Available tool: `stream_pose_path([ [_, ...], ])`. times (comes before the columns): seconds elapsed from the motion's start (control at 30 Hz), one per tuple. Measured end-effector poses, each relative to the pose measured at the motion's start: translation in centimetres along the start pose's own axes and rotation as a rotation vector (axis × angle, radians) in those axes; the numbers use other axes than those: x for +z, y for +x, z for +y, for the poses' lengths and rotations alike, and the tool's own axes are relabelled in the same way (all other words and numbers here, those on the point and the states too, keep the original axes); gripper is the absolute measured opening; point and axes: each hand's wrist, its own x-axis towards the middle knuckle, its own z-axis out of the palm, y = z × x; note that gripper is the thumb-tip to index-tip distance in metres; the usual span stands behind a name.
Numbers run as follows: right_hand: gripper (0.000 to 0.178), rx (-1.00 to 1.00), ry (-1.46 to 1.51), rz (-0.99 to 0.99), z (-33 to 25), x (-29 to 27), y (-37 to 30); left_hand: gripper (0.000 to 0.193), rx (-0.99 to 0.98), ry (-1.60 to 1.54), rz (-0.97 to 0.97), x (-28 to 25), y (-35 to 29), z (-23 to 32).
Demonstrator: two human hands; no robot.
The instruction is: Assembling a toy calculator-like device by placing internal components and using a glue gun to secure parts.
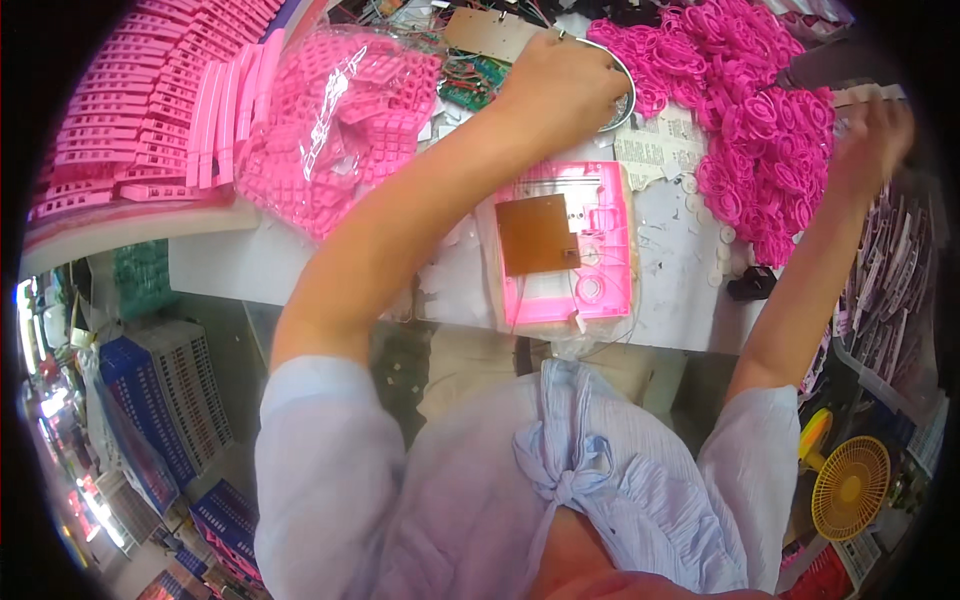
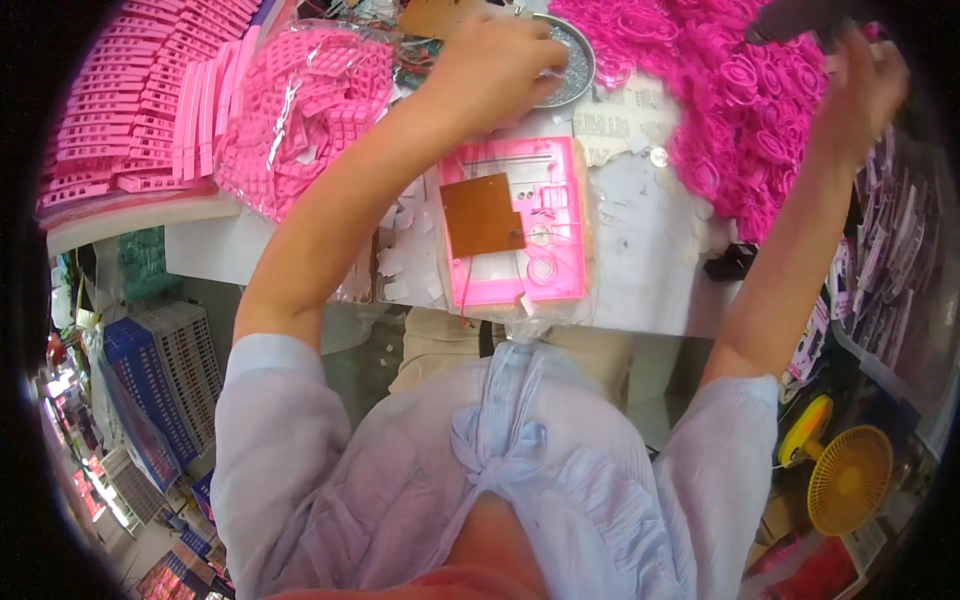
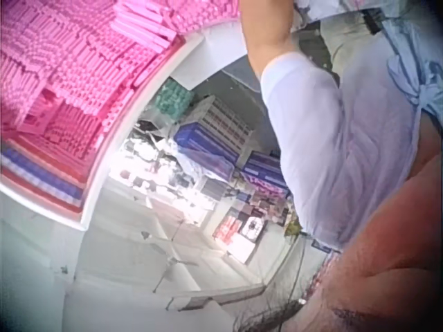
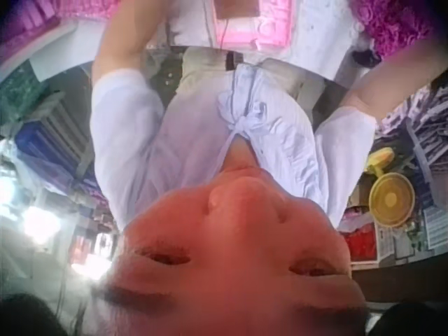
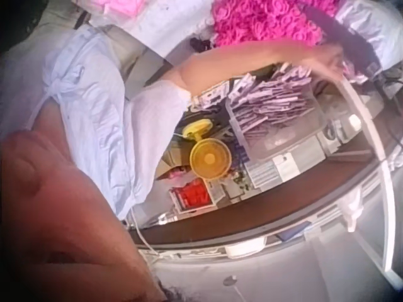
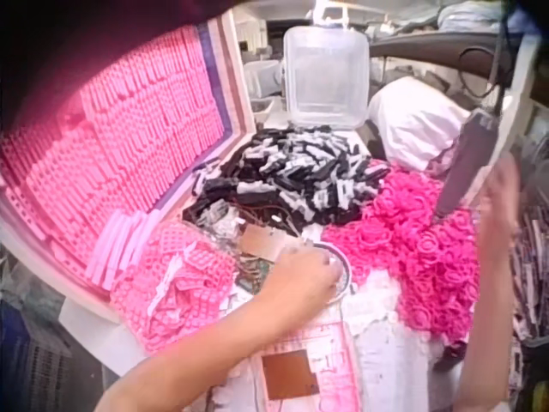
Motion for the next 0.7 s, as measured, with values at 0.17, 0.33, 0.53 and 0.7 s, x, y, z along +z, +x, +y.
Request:
stream_pose_path([
  [0.17,0.036,0.453,0.297,-0.437,1.2,4.3,1.3,0.017,0.017,0.234,-0.205,4.1,1.5,-1.8],
  [0.33,0.032,0.438,0.389,-0.454,-8.0,10.4,-3.7,0.014,0.023,0.228,-0.060,4.2,1.8,-2.4],
  [0.53,0.031,0.540,0.611,-0.548,-7.0,10.7,-7.0,0.018,-0.095,0.061,-0.144,0.3,2.0,-0.8],
  [0.7,0.034,0.620,0.663,-0.533,-11.2,9.1,-11.4,0.014,-0.168,-0.206,0.118,-4.2,-5.2,4.4],
])
